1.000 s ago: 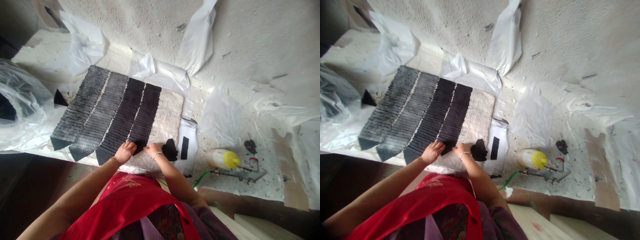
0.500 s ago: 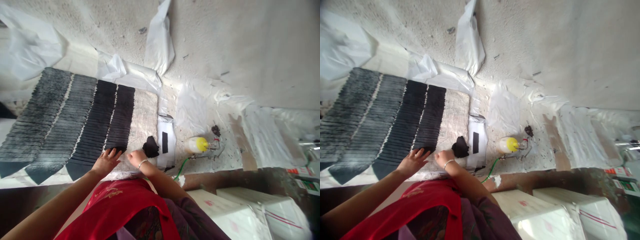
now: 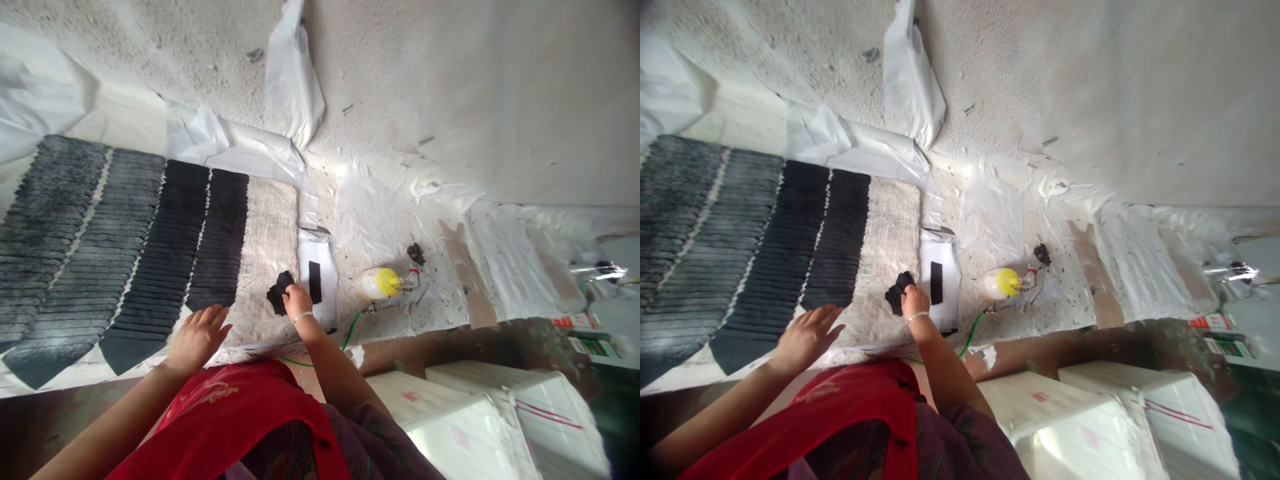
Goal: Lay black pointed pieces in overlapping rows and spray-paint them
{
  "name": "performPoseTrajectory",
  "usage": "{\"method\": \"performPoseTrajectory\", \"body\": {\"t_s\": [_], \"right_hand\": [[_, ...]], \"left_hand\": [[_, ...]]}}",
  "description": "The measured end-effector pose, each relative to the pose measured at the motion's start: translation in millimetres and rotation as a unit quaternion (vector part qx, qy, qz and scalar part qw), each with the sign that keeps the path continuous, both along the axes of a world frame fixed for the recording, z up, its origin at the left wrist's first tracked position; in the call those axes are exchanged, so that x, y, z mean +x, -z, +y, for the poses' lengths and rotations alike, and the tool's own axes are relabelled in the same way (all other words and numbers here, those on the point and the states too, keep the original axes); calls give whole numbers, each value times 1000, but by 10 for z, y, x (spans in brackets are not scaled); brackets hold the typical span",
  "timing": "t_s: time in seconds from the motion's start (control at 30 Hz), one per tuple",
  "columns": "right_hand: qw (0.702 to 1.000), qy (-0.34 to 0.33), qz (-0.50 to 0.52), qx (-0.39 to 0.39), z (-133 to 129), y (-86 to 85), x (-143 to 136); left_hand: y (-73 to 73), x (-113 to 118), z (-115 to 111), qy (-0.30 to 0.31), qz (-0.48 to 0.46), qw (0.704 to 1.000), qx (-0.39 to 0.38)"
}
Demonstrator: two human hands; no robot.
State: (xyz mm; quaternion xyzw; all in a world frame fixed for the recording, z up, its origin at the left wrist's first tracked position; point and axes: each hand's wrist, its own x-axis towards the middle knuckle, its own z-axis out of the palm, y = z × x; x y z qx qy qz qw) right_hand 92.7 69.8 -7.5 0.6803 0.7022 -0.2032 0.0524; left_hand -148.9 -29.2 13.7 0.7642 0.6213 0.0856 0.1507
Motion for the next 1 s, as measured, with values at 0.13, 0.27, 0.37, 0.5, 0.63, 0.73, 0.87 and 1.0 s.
{"method": "performPoseTrajectory", "body": {"t_s": [0.13,0.27,0.37,0.5,0.63,0.73,0.87,1.0], "right_hand": [[999,-6,34,-16,33,-3,61],[996,-1,89,-9,46,-80,152],[986,2,164,12,-28,-194,133],[947,-38,315,40,-206,-389,-54],[908,-27,416,-47,-305,-483,-263],[890,1,439,-120,-313,-462,-386],[856,23,489,-169,-367,-415,-590],[735,177,599,-264,-421,-379,-804]], "left_hand": [[20,158,-49,12,-71,997,-2],[-22,369,-36,-34,-211,976,-39],[-58,559,22,-117,-338,925,-130],[-93,693,132,-201,-449,847,-202],[-118,591,148,-197,-504,795,-274],[-134,481,76,-228,-593,700,-326],[-148,393,-18,-275,-678,589,-344],[-157,227,-44,-302,-663,602,-326]]}}
